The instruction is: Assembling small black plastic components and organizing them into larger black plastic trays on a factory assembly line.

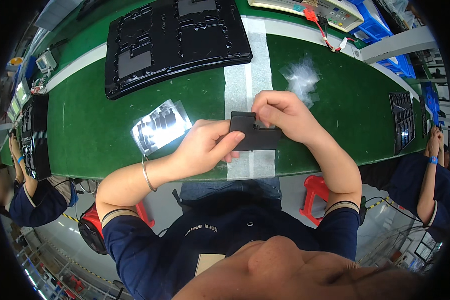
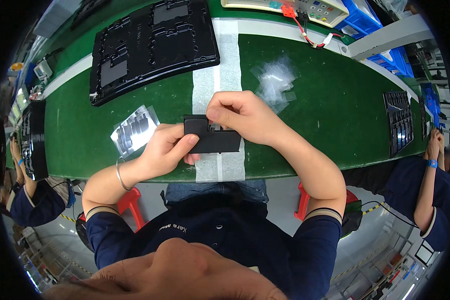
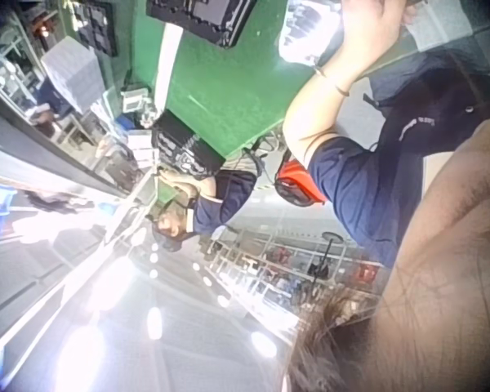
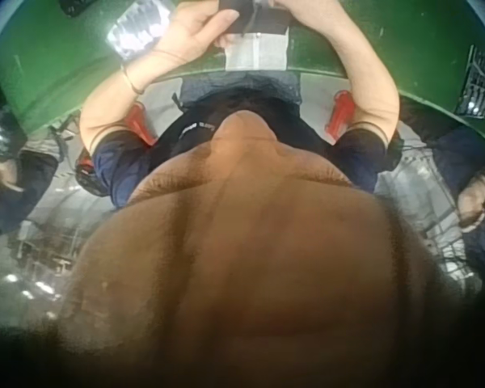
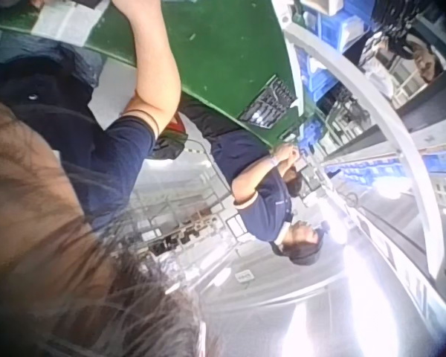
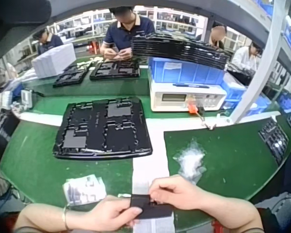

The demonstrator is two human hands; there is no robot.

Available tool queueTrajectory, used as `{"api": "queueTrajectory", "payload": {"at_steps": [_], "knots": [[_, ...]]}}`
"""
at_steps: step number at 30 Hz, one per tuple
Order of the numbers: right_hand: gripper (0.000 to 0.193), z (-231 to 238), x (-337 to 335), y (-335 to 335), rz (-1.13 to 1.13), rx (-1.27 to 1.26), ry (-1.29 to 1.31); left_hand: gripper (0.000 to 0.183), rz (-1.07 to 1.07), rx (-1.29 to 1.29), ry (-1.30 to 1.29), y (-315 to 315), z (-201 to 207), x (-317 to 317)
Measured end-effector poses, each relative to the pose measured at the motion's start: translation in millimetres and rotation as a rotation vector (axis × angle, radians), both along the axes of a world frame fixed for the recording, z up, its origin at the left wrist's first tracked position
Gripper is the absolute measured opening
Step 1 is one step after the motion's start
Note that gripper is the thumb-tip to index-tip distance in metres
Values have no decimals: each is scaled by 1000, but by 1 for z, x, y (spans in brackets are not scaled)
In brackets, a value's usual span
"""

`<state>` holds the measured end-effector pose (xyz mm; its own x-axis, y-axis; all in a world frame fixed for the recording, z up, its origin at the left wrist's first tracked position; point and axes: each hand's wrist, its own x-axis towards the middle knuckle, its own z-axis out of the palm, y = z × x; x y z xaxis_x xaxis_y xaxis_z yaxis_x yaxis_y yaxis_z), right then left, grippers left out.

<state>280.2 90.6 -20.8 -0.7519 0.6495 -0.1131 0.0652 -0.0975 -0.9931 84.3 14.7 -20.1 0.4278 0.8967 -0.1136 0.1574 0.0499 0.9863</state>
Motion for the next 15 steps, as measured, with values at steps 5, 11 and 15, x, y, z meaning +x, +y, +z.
{"api": "queueTrajectory", "payload": {"at_steps": [5, 11, 15], "knots": [[20, 5, 1, 0, 16, 216, -67, 26, -34, -80, -45, 0, -1, 0], [16, 6, 1, 3, 64, 397, -110, 28, -59, -139, -29, 1, -4, 2], [14, 8, 2, 2, 66, 649, -114, 28, -86, -139, -44, 2, -5, 1]]}}
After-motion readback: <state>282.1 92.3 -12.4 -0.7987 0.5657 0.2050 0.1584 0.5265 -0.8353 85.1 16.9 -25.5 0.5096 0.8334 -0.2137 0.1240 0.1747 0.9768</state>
